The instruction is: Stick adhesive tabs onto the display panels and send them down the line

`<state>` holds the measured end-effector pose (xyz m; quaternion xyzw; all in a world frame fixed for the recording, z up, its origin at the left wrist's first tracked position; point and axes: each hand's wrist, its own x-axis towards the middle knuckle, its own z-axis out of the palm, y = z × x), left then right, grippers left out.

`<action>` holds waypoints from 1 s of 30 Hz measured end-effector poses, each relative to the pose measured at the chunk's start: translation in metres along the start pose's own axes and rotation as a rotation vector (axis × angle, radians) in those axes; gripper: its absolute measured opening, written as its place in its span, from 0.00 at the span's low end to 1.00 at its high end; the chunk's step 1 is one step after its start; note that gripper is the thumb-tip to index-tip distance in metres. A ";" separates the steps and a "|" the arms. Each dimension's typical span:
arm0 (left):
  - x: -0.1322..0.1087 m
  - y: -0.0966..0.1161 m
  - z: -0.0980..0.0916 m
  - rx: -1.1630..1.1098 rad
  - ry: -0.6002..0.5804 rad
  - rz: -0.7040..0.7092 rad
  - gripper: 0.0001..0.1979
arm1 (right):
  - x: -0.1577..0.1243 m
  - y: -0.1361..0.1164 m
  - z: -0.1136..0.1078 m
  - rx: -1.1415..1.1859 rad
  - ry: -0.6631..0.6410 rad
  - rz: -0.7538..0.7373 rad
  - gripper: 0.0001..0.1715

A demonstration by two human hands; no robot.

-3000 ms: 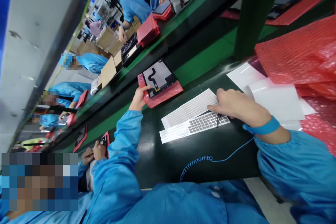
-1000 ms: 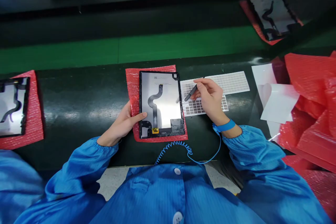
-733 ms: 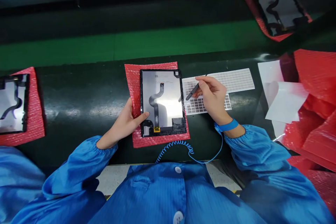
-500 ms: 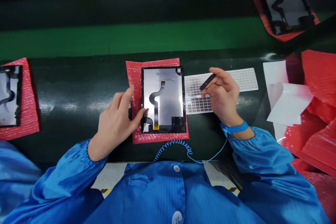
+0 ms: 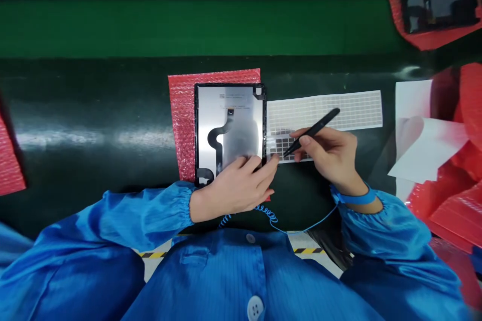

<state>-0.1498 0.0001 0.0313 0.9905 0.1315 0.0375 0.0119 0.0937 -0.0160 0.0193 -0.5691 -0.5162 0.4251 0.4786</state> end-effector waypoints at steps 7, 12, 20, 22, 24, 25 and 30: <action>-0.001 -0.001 0.004 -0.007 -0.014 -0.005 0.29 | -0.011 0.006 -0.005 -0.107 -0.060 0.014 0.07; -0.001 -0.004 0.003 -0.076 -0.014 -0.005 0.31 | -0.013 0.002 -0.006 -0.220 -0.042 0.001 0.08; 0.000 -0.006 -0.001 -0.111 -0.035 -0.025 0.28 | -0.014 -0.001 -0.006 -0.254 -0.029 0.009 0.12; 0.000 -0.006 -0.001 -0.115 -0.037 -0.029 0.28 | -0.014 -0.001 -0.006 -0.250 -0.029 0.022 0.13; 0.000 -0.005 -0.001 -0.118 -0.038 -0.028 0.28 | -0.015 -0.002 -0.006 -0.244 -0.030 0.034 0.13; 0.000 -0.005 -0.001 -0.120 -0.036 -0.027 0.28 | -0.014 -0.003 -0.006 -0.243 -0.028 0.042 0.12; -0.001 -0.005 -0.001 -0.136 -0.028 -0.038 0.27 | -0.012 -0.006 -0.004 -0.263 -0.017 0.065 0.09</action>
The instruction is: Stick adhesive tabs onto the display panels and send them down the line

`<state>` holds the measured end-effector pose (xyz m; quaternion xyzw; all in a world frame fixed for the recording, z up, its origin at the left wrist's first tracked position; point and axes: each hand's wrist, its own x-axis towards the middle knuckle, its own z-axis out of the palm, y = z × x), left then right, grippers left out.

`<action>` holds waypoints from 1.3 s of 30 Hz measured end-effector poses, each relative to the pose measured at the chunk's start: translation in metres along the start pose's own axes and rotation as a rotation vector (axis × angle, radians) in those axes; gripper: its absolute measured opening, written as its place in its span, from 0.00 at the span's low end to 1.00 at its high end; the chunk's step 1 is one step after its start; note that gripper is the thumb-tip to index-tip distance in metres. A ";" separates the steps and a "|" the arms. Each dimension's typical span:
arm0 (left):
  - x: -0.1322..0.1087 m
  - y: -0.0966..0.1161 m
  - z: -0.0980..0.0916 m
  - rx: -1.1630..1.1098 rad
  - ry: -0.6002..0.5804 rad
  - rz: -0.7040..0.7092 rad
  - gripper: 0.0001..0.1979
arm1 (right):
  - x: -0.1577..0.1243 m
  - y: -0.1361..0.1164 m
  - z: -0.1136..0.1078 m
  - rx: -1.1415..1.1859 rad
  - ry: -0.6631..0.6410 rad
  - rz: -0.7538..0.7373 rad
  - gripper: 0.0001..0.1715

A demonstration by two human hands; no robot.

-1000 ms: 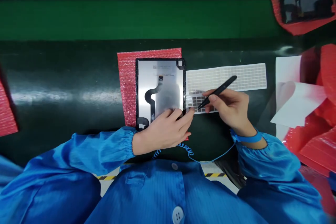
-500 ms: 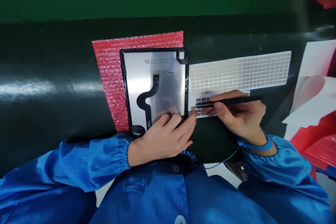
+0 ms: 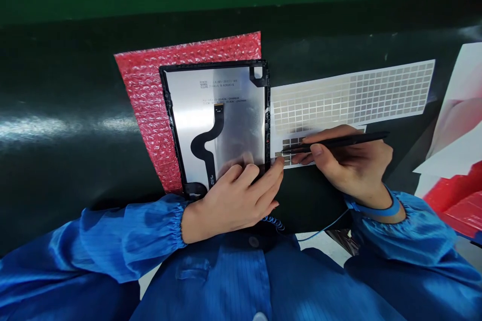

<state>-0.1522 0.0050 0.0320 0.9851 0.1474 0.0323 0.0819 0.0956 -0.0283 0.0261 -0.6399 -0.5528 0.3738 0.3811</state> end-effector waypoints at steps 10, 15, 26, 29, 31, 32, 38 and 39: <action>0.001 0.000 0.000 0.002 0.008 -0.004 0.27 | 0.001 -0.003 0.001 0.007 0.008 0.015 0.07; 0.000 0.000 0.000 0.002 0.005 -0.001 0.28 | 0.001 -0.001 -0.001 0.005 -0.003 0.013 0.06; 0.000 -0.001 -0.002 0.010 -0.013 0.018 0.28 | 0.006 -0.005 0.001 0.118 -0.031 0.093 0.05; 0.000 -0.002 -0.002 0.007 -0.009 0.021 0.28 | 0.009 -0.006 -0.002 0.164 -0.068 0.108 0.05; 0.001 -0.002 -0.002 0.008 -0.006 0.021 0.28 | 0.010 -0.006 -0.004 0.195 -0.080 0.122 0.06; 0.001 -0.001 -0.002 0.009 -0.007 0.020 0.28 | 0.010 -0.005 -0.005 0.212 -0.078 0.131 0.06; 0.001 0.000 -0.005 -0.038 -0.005 -0.008 0.28 | 0.020 -0.007 0.000 0.335 0.000 0.153 0.07; 0.001 -0.001 -0.006 -0.068 0.008 -0.015 0.28 | 0.024 -0.008 0.003 0.342 0.008 0.143 0.07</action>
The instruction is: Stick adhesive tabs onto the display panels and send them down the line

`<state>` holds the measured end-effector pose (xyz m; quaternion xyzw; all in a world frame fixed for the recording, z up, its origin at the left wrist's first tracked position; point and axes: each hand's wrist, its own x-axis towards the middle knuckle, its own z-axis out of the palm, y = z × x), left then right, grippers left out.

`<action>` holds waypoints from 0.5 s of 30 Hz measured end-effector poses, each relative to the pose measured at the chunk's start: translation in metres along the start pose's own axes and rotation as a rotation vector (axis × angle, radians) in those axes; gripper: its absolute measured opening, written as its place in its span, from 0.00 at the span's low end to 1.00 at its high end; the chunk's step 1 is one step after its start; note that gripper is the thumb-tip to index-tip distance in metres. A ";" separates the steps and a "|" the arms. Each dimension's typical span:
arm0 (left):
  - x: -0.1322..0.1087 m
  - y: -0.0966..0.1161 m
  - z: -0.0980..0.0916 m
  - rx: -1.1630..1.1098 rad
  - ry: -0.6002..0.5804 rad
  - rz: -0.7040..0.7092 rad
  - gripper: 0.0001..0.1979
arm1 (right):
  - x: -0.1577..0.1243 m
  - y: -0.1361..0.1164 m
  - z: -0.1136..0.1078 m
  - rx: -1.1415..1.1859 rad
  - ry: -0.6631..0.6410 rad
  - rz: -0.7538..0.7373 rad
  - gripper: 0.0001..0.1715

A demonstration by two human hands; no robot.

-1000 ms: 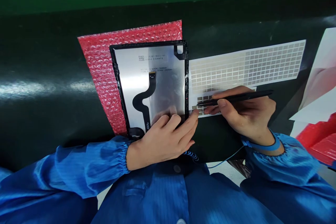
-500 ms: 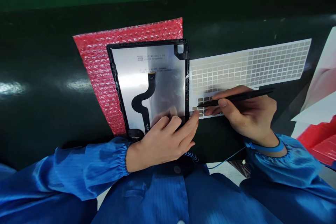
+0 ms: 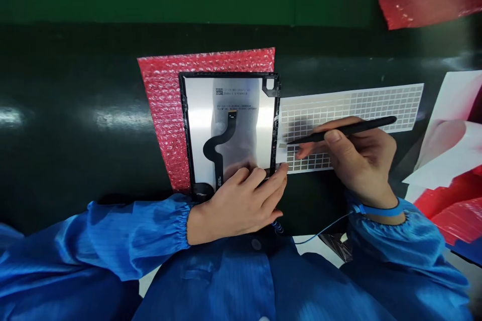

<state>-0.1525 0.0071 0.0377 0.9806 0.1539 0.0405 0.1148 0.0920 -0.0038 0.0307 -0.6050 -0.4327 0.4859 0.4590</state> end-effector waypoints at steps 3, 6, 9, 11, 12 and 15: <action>0.000 -0.008 -0.005 -0.077 0.090 -0.015 0.30 | 0.013 -0.003 0.011 0.022 0.010 -0.012 0.06; 0.000 -0.020 -0.009 -0.059 0.214 -0.027 0.25 | 0.022 -0.005 0.018 0.050 0.022 -0.010 0.06; 0.001 -0.031 -0.010 -0.003 0.270 -0.048 0.24 | 0.024 -0.006 0.019 0.047 0.025 -0.012 0.06; 0.001 -0.034 -0.008 0.022 0.231 -0.088 0.24 | 0.023 -0.007 0.019 0.042 0.020 -0.021 0.05; 0.001 -0.035 -0.007 0.030 0.207 -0.108 0.24 | 0.023 -0.007 0.018 0.036 0.015 -0.024 0.05; 0.002 -0.035 -0.004 0.047 0.172 -0.141 0.25 | 0.022 -0.008 0.017 0.009 -0.004 -0.037 0.05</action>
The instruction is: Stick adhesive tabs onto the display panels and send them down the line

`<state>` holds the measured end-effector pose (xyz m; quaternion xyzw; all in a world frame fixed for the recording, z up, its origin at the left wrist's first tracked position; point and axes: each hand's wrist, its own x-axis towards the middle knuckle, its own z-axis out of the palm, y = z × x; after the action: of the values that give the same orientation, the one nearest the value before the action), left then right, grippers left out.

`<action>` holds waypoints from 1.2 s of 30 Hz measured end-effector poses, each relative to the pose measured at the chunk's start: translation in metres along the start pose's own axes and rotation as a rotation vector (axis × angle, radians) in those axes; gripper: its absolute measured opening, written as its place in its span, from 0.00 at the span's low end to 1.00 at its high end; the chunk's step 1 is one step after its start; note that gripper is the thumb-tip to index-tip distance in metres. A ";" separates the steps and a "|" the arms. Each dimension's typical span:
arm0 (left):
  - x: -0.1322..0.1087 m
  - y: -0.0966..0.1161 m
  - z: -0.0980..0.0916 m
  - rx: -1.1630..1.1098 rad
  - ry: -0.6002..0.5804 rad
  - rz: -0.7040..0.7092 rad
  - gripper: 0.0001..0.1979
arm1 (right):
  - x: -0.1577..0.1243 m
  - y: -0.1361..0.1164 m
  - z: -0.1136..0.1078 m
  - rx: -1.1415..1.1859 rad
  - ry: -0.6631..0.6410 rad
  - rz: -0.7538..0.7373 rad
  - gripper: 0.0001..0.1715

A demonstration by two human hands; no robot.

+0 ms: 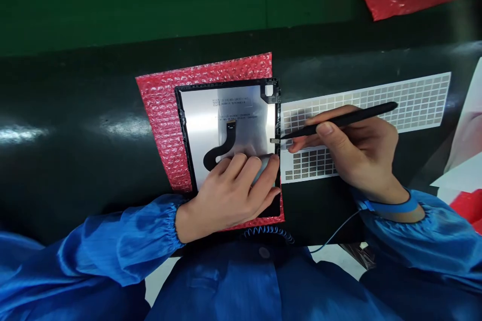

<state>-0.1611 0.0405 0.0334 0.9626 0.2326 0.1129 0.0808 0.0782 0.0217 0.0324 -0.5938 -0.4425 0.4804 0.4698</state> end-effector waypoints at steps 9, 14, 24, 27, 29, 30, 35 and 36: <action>0.004 0.002 0.003 0.002 -0.003 -0.023 0.27 | 0.001 0.003 -0.002 -0.021 -0.055 -0.048 0.07; 0.004 0.003 0.002 -0.006 -0.001 -0.034 0.27 | 0.000 0.003 -0.002 -0.029 -0.054 -0.042 0.07; 0.010 0.007 0.001 0.037 -0.068 -0.082 0.32 | 0.001 0.002 -0.002 -0.053 -0.069 -0.055 0.07; 0.012 0.009 -0.001 0.064 -0.094 -0.093 0.33 | 0.002 0.001 -0.002 -0.063 -0.074 -0.062 0.07; 0.013 0.010 -0.002 0.073 -0.102 -0.099 0.33 | 0.003 0.001 -0.002 -0.065 -0.077 -0.068 0.07; 0.013 0.010 -0.002 0.076 -0.103 -0.101 0.33 | 0.003 0.001 -0.003 -0.065 -0.081 -0.067 0.07; 0.014 0.010 -0.001 0.067 -0.108 -0.108 0.33 | 0.003 0.005 -0.004 0.010 -0.065 -0.052 0.07; 0.014 0.010 0.000 0.060 -0.104 -0.109 0.33 | 0.002 0.005 -0.004 0.038 -0.058 -0.048 0.07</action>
<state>-0.1445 0.0380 0.0384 0.9551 0.2834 0.0512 0.0699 0.0834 0.0227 0.0276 -0.5598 -0.4607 0.4946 0.4794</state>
